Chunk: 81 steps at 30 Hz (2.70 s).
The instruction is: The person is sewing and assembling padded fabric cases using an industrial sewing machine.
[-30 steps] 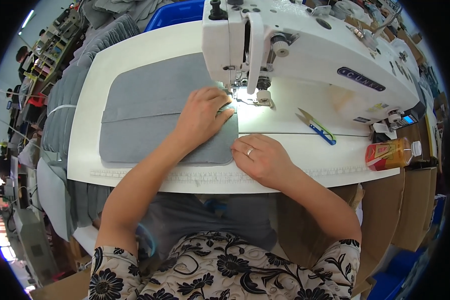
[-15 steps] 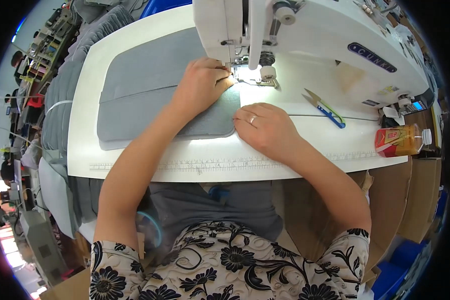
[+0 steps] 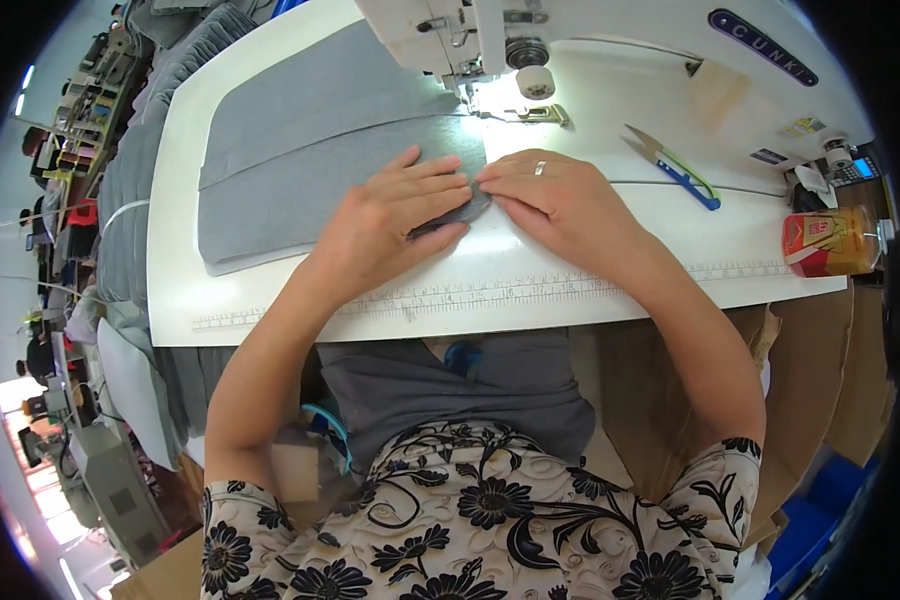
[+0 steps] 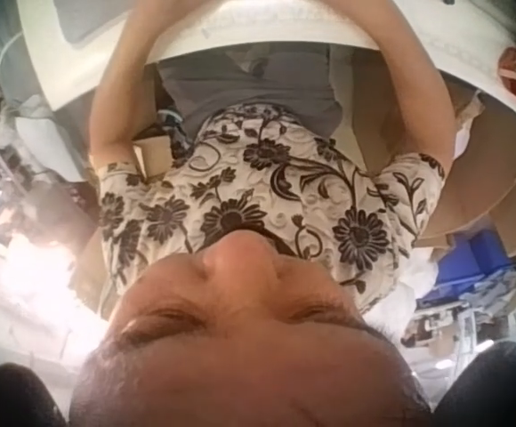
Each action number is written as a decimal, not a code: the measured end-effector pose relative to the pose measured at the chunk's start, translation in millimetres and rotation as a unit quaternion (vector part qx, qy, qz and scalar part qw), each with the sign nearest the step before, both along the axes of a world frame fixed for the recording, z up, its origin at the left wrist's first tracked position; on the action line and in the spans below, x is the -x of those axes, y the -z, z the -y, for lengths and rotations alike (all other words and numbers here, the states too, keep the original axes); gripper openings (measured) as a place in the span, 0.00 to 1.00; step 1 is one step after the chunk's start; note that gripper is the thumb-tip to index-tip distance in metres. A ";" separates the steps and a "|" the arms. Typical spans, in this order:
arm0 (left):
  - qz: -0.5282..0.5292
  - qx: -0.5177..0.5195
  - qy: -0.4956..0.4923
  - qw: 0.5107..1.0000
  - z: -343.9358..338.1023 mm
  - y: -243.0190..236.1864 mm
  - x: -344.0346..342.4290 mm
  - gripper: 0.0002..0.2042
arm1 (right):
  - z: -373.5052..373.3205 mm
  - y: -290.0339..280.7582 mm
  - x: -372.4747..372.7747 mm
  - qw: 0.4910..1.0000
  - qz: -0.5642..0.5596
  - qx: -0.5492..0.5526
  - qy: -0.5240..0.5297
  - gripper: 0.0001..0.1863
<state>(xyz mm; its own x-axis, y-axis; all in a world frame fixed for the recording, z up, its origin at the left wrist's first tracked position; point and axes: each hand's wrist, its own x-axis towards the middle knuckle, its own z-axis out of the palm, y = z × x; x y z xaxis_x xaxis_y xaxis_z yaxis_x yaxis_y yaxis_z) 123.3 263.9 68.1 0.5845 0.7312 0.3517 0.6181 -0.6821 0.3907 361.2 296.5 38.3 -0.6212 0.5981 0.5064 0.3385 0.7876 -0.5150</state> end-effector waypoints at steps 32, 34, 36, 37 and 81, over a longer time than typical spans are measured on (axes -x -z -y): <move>-0.064 -0.082 0.049 0.993 -65.5 5.5 13.7 0.13 | -23.8 1.0 18.3 0.966 0.176 -0.135 0.136 0.15; -0.060 -0.082 0.033 0.994 -65.1 7.1 11.5 0.12 | -22.1 0.4 18.0 0.973 0.124 -0.120 0.151 0.14; -0.076 -0.109 0.015 0.991 -64.3 7.8 7.9 0.11 | -21.7 0.4 17.2 0.973 0.115 -0.124 0.155 0.13; -0.077 -0.109 0.013 0.991 -62.0 7.7 6.7 0.11 | -22.3 0.4 17.9 0.974 0.103 -0.128 0.158 0.12; -0.131 -0.068 0.084 0.986 -70.9 -2.6 26.6 0.17 | -19.8 -1.6 22.5 0.947 0.196 -0.185 0.173 0.14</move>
<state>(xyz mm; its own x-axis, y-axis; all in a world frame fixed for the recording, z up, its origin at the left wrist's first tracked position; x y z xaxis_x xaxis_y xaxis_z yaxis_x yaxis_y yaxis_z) 96.7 334.8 70.7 0.7766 0.5736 0.2607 0.5603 -0.8179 0.1304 338.7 316.2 39.9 -0.6042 0.6264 0.4925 0.7172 0.6969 -0.0064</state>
